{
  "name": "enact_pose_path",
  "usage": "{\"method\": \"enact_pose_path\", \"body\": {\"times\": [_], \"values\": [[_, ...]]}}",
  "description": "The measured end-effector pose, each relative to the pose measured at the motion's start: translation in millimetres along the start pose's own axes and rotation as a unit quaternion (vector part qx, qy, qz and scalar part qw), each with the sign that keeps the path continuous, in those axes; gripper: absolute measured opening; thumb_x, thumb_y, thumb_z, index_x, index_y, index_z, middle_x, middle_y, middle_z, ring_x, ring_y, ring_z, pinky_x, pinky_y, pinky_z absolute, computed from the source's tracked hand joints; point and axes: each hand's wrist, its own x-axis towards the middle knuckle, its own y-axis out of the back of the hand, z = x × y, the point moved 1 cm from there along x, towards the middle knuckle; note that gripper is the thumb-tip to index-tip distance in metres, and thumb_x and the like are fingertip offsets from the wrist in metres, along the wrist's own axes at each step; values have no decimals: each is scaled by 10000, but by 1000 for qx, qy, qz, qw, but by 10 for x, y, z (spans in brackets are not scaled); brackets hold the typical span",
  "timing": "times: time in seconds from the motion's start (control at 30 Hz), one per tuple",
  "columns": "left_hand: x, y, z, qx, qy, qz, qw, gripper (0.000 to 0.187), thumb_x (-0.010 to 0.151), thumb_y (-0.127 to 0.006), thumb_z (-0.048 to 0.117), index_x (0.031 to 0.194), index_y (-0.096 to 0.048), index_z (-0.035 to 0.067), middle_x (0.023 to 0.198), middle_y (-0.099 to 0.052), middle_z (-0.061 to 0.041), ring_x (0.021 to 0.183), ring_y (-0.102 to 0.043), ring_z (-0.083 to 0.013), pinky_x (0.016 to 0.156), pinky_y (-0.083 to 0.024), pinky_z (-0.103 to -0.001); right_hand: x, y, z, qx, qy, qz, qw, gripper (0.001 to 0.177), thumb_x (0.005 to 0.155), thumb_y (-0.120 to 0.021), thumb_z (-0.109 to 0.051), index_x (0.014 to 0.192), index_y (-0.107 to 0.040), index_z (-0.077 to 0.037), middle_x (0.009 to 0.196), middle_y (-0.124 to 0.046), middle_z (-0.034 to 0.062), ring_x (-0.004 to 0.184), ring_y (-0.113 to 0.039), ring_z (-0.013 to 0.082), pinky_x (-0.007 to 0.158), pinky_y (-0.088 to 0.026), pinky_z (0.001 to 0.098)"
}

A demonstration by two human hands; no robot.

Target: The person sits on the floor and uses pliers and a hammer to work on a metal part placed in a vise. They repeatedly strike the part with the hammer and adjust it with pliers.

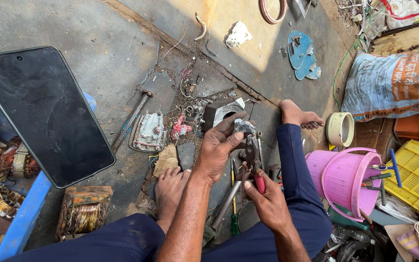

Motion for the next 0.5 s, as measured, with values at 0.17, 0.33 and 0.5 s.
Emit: {"method": "enact_pose_path", "body": {"times": [0.17,0.33,0.5], "values": [[-18,-4,22,100,-28,10,995,506,972,-719,53,1467,-615,76,966,-664,-3,834,-595,-62,779,-534,-245,1,-10,-15,-9,-2,2,1000,306,957,-658,-238,1157,-690,-9,793,-635,17,729,-598,104,667,-537,284],[-18,-3,42,148,-43,35,987,421,915,-741,102,1320,-628,95,1001,-663,60,884,-650,-39,809,-590,-232,-4,-14,8,-3,-11,-3,1000,315,959,-664,-260,1144,-710,-9,800,-646,36,729,-613,122,664,-547,300],[2,53,29,202,-61,59,976,267,905,-805,136,1127,-682,54,953,-709,9,869,-652,-63,778,-549,-233,38,-36,61,-13,-33,1,999,325,954,-663,-272,1137,-718,-9,798,-674,65,725,-648,138,664,-568,310]]}}
